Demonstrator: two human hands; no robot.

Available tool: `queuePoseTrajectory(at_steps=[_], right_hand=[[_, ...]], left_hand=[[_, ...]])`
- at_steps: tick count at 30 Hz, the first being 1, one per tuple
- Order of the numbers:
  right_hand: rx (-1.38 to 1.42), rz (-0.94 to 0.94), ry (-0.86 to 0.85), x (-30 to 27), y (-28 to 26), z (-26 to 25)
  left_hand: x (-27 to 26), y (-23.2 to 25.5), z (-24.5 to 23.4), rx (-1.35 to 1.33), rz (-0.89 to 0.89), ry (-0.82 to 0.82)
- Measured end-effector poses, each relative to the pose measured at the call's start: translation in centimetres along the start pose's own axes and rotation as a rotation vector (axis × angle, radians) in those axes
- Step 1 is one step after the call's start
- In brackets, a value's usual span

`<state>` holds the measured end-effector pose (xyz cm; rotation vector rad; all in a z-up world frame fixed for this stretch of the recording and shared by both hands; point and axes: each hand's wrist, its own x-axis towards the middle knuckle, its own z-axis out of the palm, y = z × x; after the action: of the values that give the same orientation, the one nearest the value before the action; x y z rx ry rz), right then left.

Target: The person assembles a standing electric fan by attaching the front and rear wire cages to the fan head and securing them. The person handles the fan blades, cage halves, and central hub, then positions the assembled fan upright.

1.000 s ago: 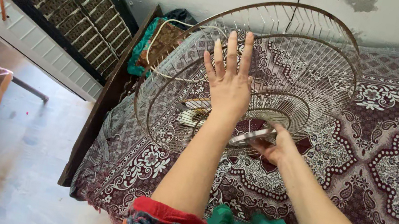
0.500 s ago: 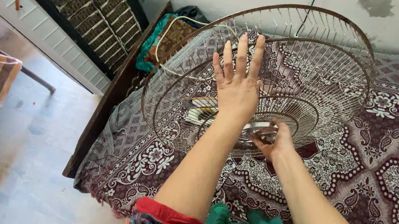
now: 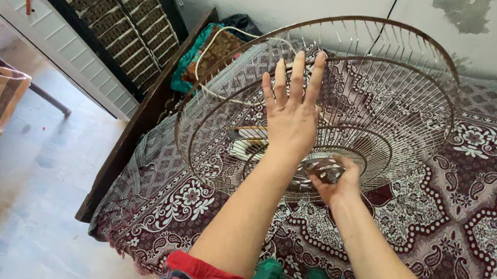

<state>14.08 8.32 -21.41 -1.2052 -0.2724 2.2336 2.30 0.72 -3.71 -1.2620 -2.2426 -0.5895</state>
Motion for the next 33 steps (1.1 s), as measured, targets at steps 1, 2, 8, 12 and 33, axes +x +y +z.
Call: queuePoseTrajectory(at_steps=[1, 2, 8, 12, 33], right_hand=[[0.002, -0.009, 0.029, -0.8, -0.2, 0.5], [0.004, -0.017, 0.057, -1.7, -0.4, 1.1], [-0.032, 0.052, 0.009, -5.8, -2.1, 3.8], [-0.047, 0.062, -0.056, -7.1, -2.9, 4.6], [0.034, 0.014, 0.048, -14.4, -0.4, -1.7]], left_hand=[[-0.1, 0.0, -0.1, -0.014, -0.001, -0.007], [-0.2, -0.1, -0.3, -0.026, -0.001, -0.014], [-0.8, -0.2, -1.4, -0.047, -0.004, -0.023], [-2.3, 0.2, -2.4, -0.053, 0.007, 0.012], [-18.2, 3.9, -6.1, -0.663, -0.529, -0.083]])
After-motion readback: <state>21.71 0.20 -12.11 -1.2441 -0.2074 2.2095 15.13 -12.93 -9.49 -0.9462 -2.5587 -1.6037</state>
